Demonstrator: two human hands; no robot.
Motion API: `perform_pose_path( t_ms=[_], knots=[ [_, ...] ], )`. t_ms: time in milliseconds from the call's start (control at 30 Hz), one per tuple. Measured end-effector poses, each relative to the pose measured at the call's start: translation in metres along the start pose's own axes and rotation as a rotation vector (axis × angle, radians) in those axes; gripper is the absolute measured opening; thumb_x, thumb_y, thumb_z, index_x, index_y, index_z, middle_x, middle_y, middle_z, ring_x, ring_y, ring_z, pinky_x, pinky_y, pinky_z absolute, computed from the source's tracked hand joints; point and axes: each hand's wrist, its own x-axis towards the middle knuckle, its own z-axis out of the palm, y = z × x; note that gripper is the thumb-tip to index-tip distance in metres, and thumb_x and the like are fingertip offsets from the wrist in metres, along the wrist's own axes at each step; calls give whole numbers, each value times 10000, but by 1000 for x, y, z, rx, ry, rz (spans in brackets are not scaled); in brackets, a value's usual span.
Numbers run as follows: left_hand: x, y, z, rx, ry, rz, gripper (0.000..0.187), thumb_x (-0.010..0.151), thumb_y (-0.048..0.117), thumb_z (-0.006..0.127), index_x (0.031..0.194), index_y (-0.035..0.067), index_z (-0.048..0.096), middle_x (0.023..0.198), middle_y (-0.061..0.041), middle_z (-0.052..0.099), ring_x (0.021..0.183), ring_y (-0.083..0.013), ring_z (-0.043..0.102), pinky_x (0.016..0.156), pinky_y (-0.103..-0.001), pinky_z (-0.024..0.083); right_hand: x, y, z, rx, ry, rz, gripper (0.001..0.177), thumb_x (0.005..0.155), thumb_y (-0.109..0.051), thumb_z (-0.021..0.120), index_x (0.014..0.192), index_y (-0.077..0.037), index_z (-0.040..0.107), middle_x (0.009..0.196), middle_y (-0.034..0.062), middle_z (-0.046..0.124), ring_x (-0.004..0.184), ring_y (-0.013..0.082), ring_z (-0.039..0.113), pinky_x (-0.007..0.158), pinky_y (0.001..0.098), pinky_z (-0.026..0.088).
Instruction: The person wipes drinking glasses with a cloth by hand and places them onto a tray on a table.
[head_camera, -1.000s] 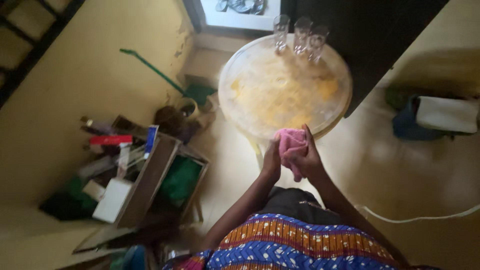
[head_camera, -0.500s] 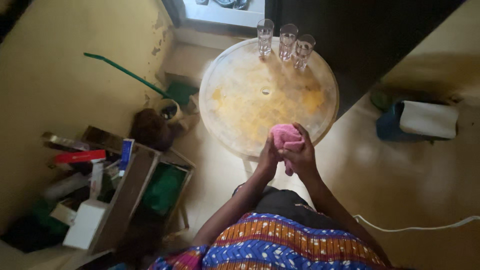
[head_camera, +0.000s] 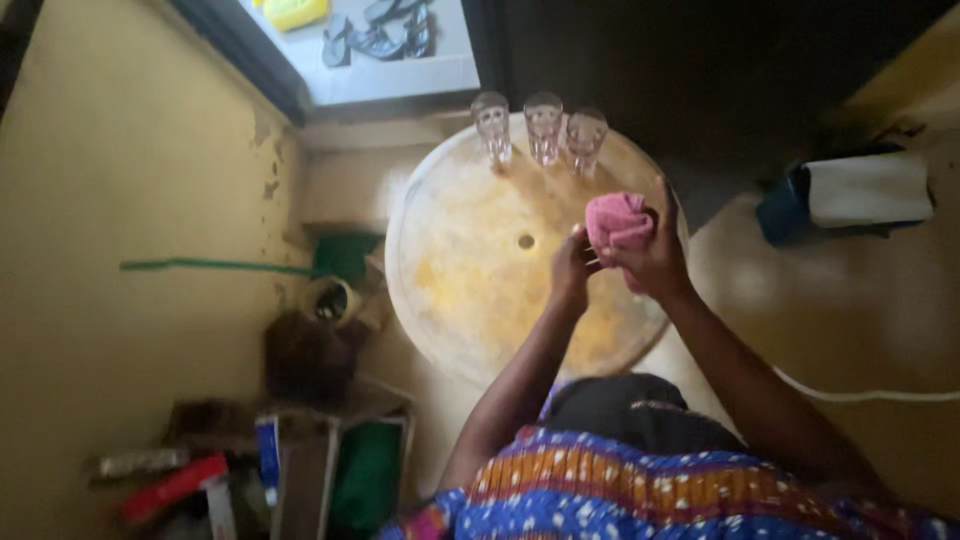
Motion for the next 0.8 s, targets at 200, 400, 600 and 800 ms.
perform_pose_path(
  t_ms=[200, 400, 600, 800],
  knots=[
    [148, 40, 3, 62, -22, 209, 181, 987, 253, 517, 937, 106, 609, 787, -36, 580, 692, -169, 599, 593, -351, 558, 126, 77, 12, -465, 109, 51, 860, 724, -180, 970, 1446, -129, 506, 1329, 116, 627, 1202, 258, 615, 989, 386, 557],
    [183, 40, -6, -54, 356, 134, 260, 969, 384, 472, 1076, 169, 573, 930, 24, 586, 804, -138, 618, 580, -303, 520, 158, 103, 20, -795, -94, 279, 965, 673, -322, 947, 1482, -196, 436, 1335, 115, 649, 1172, 298, 666, 945, 424, 560],
    [186, 32, -22, 46, 138, 23, 493, 945, 638, 438, 1300, 307, 524, 1249, 52, 589, 1119, -129, 575, 832, -394, 516, 165, 121, 30, -948, -98, 135, 958, 710, -415, 880, 1508, -160, 416, 1413, 158, 608, 1210, 379, 634, 920, 486, 538],
    [174, 42, -39, 80, 119, -2, 602, 965, 635, 505, 1327, 160, 577, 1250, -7, 631, 1085, -212, 614, 822, -412, 497, 182, 142, 31, -1190, -190, 214, 729, 765, -507, 825, 1322, -104, 585, 1379, 183, 619, 1154, 386, 659, 910, 502, 551]
  ],
)
